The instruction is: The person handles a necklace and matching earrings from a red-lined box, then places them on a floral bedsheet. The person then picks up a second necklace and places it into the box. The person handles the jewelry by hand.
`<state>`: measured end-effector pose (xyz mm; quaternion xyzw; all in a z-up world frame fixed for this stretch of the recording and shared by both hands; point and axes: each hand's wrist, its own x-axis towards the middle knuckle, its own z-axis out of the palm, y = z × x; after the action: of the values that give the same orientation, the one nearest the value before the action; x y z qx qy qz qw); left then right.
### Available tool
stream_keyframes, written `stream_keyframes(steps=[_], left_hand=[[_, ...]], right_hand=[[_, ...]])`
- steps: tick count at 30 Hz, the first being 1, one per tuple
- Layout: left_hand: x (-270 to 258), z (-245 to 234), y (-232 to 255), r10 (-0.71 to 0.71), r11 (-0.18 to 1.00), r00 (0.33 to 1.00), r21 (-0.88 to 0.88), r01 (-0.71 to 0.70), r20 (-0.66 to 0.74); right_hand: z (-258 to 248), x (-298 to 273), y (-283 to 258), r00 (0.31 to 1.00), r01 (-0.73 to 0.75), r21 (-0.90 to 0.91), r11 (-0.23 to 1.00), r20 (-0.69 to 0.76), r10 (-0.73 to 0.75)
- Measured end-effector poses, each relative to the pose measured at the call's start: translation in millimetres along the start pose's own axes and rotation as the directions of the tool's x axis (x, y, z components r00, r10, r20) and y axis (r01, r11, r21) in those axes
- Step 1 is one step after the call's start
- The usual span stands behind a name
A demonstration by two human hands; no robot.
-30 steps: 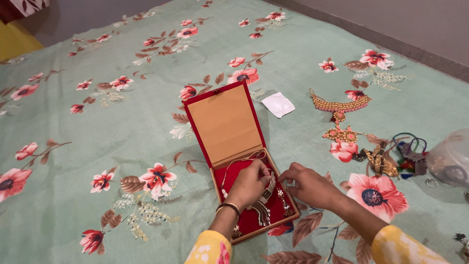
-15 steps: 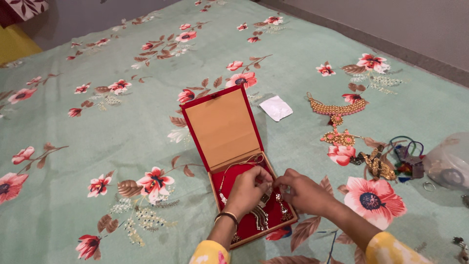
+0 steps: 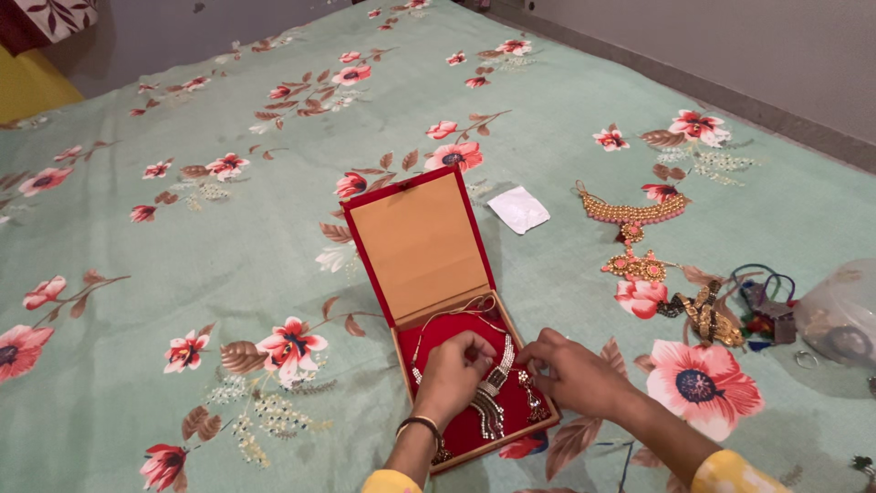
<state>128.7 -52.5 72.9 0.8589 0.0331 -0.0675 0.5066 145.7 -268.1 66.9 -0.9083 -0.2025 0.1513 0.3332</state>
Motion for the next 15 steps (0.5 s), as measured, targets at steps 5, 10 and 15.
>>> stream_keyframes(steps=[5,10,15], left_hand=[[0.0,-0.5,3.7,0.040,0.997,0.999,-0.070,-0.039,0.009],[4.8,5.8,11.2,0.102,0.981,0.995,-0.164,-0.101,0.001],[2.5,7.8,13.2,0.161,0.963,0.987,-0.221,-0.157,-0.002]], right_hand=[[-2.3,-0.5,-1.8,1.000,0.020,-0.061,0.998,0.013,-0.019],[-4.4,0.6,-3.1,0.999,0.013,-0.091,0.996,0.034,-0.009],[-2.6,1.4,-1.2,0.999,-0.006,-0.069,0.998,0.042,0.009]])
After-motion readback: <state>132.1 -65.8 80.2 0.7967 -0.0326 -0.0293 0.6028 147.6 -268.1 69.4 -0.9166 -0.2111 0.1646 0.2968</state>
